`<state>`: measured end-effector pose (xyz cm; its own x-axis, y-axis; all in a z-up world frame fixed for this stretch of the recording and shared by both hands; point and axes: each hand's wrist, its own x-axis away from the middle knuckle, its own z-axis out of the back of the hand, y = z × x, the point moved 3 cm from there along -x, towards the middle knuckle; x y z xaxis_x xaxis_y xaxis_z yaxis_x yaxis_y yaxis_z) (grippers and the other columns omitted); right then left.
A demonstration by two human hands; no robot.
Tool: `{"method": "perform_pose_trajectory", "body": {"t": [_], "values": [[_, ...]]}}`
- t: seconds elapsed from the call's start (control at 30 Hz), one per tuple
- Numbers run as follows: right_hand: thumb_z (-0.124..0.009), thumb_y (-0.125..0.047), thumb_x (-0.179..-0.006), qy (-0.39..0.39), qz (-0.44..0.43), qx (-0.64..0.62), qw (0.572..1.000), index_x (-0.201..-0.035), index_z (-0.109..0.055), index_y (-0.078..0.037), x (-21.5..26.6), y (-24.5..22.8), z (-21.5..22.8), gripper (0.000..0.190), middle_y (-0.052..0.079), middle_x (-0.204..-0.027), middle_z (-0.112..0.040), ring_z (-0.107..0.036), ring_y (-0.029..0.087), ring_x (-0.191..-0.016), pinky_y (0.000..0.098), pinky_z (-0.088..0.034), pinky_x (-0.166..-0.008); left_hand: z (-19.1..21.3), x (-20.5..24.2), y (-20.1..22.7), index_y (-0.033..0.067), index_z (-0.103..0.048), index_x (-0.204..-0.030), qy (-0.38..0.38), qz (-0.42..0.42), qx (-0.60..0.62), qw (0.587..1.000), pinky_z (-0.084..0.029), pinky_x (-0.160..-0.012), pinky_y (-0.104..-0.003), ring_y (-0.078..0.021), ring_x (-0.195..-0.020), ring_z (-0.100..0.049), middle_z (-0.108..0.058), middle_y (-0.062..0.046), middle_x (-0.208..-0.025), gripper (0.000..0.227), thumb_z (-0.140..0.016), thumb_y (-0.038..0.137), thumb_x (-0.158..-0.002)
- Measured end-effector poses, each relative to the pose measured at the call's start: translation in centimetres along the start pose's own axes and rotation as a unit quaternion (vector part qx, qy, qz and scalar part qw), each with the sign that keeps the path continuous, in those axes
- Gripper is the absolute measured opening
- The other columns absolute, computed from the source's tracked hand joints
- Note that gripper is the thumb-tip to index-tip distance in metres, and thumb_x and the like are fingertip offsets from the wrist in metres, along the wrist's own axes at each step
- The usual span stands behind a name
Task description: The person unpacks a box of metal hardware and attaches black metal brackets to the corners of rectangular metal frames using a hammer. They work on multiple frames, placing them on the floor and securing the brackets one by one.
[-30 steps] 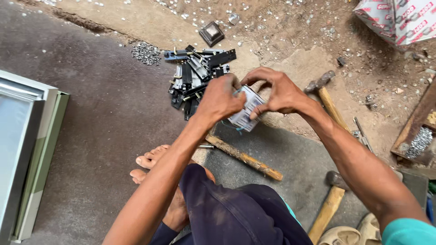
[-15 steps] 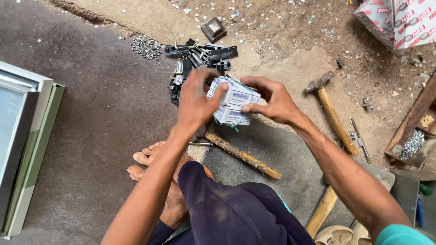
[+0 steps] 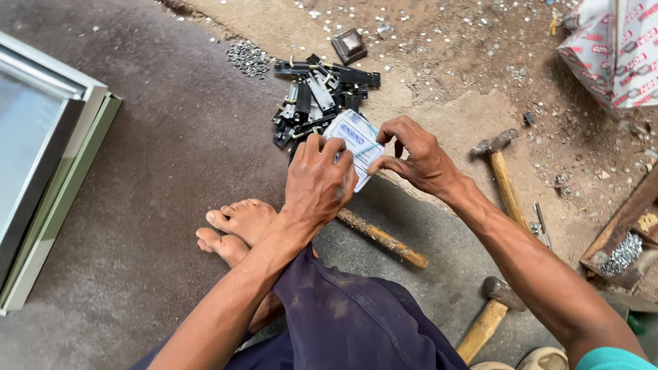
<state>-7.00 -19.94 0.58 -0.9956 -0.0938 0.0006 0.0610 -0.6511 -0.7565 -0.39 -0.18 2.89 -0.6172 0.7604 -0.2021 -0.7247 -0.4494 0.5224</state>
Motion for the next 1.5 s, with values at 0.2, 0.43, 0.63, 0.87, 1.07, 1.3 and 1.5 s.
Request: {"method": "perform_pose_trajectory", "body": {"t": [0.2, 0.43, 0.63, 0.87, 1.07, 1.3, 1.5], "values": [[-0.087, -0.025, -0.084, 0.062, 0.105, 0.063, 0.990, -0.109, -0.057, -0.005, -0.5, 1.5, -1.7, 0.044, 0.009, -0.100, -0.064, -0.064, 0.021, -0.089, 0.0351, -0.056, -0.074, -0.7, 0.4, -0.5, 0.0030, -0.058, -0.087, 0.012, -0.010, -0.070, 0.997, -0.048, -0.073, -0.038, -0.0242, -0.084, -0.053, -0.052, -0.010, -0.091, 0.018, -0.073, 0.015, -0.090], [-0.076, -0.001, -0.092, 0.115, 0.164, 0.090, 0.976, -0.102, -0.066, -0.006, 0.6, 1.5, -3.8, 0.015, 0.008, -0.095, -0.063, -0.062, 0.017, -0.077, 0.0289, -0.054, -0.062, -3.4, 3.0, 0.6, 0.0040, -0.058, -0.098, -0.067, 0.012, -0.027, 0.997, -0.049, -0.065, -0.035, -0.0192, -0.075, -0.056, -0.056, -0.007, -0.082, 0.014, -0.068, 0.014, -0.095], [-0.081, -0.005, -0.082, -0.064, 0.061, 0.081, 0.993, -0.112, -0.070, -0.017, 1.6, 1.2, -1.2, 0.034, 0.002, -0.112, -0.069, -0.068, 0.014, -0.095, 0.0276, -0.060, -0.079, -6.0, 6.4, 1.4, -0.0034, -0.063, -0.099, -0.190, -0.193, -0.037, 0.962, -0.057, -0.061, -0.035, -0.0235, -0.076, -0.069, -0.066, -0.013, -0.087, 0.019, -0.069, 0.008, -0.085], [-0.100, -0.035, -0.040, -0.127, 0.094, 0.170, 0.973, -0.147, -0.048, -0.004, -2.4, -2.4, -1.6, 0.123, 0.020, -0.154, -0.030, -0.042, 0.043, -0.137, 0.0564, -0.044, -0.111, -4.5, 7.6, -0.5, 0.0058, -0.072, -0.097, -0.136, 0.003, 0.187, 0.973, -0.059, -0.064, -0.039, -0.0278, -0.076, -0.074, -0.073, -0.010, -0.090, 0.018, -0.077, 0.014, -0.082], [-0.096, -0.020, -0.056, -0.096, -0.051, -0.003, 0.994, -0.133, -0.056, -0.013, -4.3, 1.8, -3.2, 0.088, 0.017, -0.142, -0.050, -0.053, 0.034, -0.135, 0.0515, -0.046, -0.112, -0.1, 2.3, -3.7, 0.0089, -0.051, -0.141, 0.110, 0.140, 0.114, 0.977, -0.057, -0.084, -0.047, -0.0405, -0.099, -0.071, -0.070, -0.026, -0.115, 0.068, -0.077, 0.035, -0.084], [-0.100, -0.039, -0.054, 0.051, -0.067, -0.042, 0.996, -0.135, -0.049, -0.004, -2.8, -2.0, 2.5, 0.102, 0.011, -0.128, -0.059, -0.065, 0.026, -0.117, 0.0442, -0.061, -0.093, 0.5, 1.1, -4.8, 0.0259, -0.057, -0.136, -0.155, 0.254, 0.115, 0.948, -0.055, -0.091, -0.049, -0.0375, -0.102, -0.069, -0.073, -0.019, -0.110, 0.051, -0.068, 0.051, -0.093], [-0.089, -0.049, -0.073, -0.015, 0.017, -0.177, 0.984, -0.150, -0.042, -0.006, -3.9, -5.1, 2.2, 0.100, 0.016, -0.137, -0.056, -0.062, 0.026, -0.129, 0.0458, -0.062, -0.105, -1.5, -0.8, -3.6, 0.0237, -0.038, -0.154, -0.119, 0.349, 0.691, 0.622, -0.062, -0.091, -0.048, -0.0239, -0.120, -0.065, -0.063, -0.006, -0.135, 0.085, -0.063, 0.067, -0.086]]}}
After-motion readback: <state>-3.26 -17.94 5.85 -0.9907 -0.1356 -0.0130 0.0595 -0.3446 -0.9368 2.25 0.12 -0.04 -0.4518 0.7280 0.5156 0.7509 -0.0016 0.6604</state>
